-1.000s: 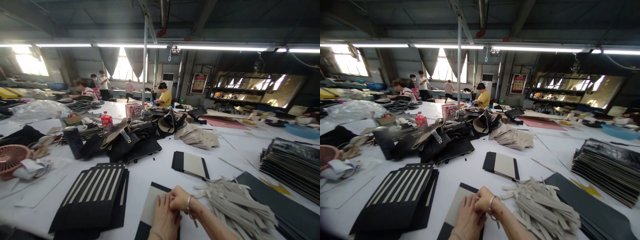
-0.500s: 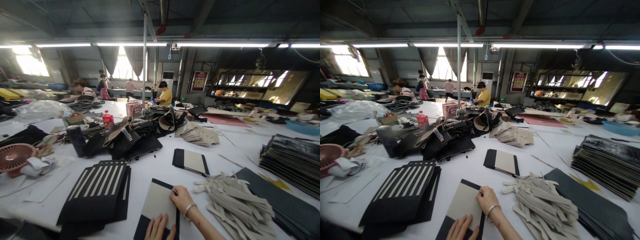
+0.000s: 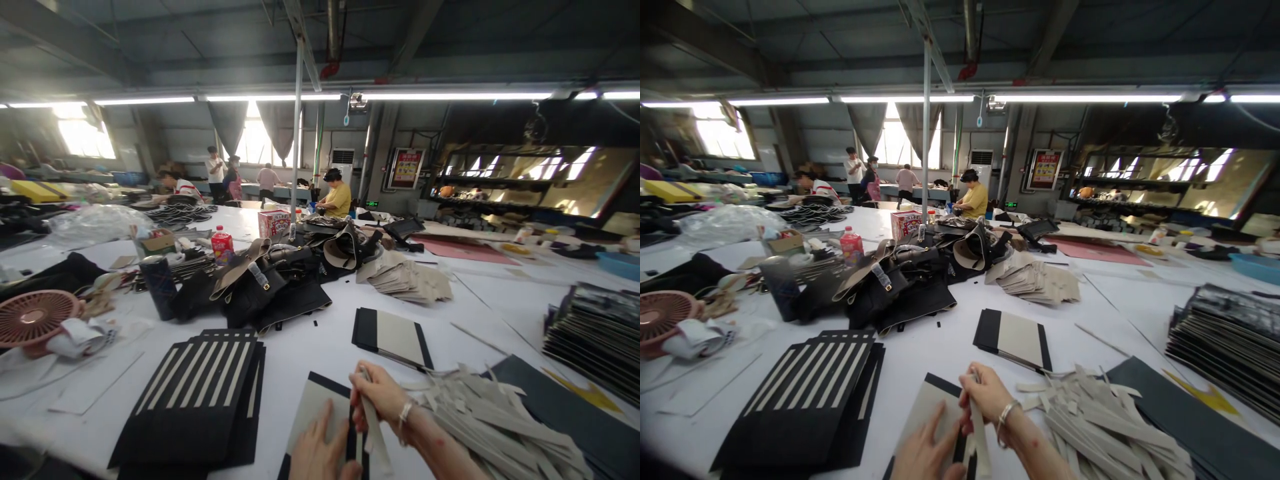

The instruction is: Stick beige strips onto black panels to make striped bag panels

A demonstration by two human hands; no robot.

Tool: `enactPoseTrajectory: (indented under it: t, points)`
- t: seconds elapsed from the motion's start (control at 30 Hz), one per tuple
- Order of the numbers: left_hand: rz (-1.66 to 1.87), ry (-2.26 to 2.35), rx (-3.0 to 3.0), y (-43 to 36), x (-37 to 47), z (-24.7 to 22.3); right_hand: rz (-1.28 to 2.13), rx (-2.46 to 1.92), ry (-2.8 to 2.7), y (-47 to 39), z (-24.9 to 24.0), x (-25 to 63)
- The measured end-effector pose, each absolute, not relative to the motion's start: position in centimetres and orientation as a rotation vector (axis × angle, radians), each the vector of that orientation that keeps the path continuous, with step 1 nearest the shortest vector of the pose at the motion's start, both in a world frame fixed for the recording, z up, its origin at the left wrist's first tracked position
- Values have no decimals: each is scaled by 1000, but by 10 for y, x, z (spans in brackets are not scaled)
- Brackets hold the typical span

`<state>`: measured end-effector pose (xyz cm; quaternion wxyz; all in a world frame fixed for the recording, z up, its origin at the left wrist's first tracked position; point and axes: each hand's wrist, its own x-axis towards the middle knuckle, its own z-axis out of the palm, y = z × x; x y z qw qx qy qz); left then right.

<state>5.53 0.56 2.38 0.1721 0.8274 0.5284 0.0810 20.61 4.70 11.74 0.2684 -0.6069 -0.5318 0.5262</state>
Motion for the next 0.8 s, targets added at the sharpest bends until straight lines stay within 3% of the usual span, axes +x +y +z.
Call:
enactPoseTrajectory:
  t: [0.13,0.33,0.63,0.8]
  points:
    - [119,1494,2250,23,66,48,1172,-1919,-1617,83,91,210]
    - [110,1521,2190,24,72,46,981,-2015,-1894,98,68,197]
    - [124,1519,2217,23,74,50,1035,-2083,-2035,90,69,185]
    - [327,1415,2284,16,63,38,1033,-1970,-2010,69,77,180]
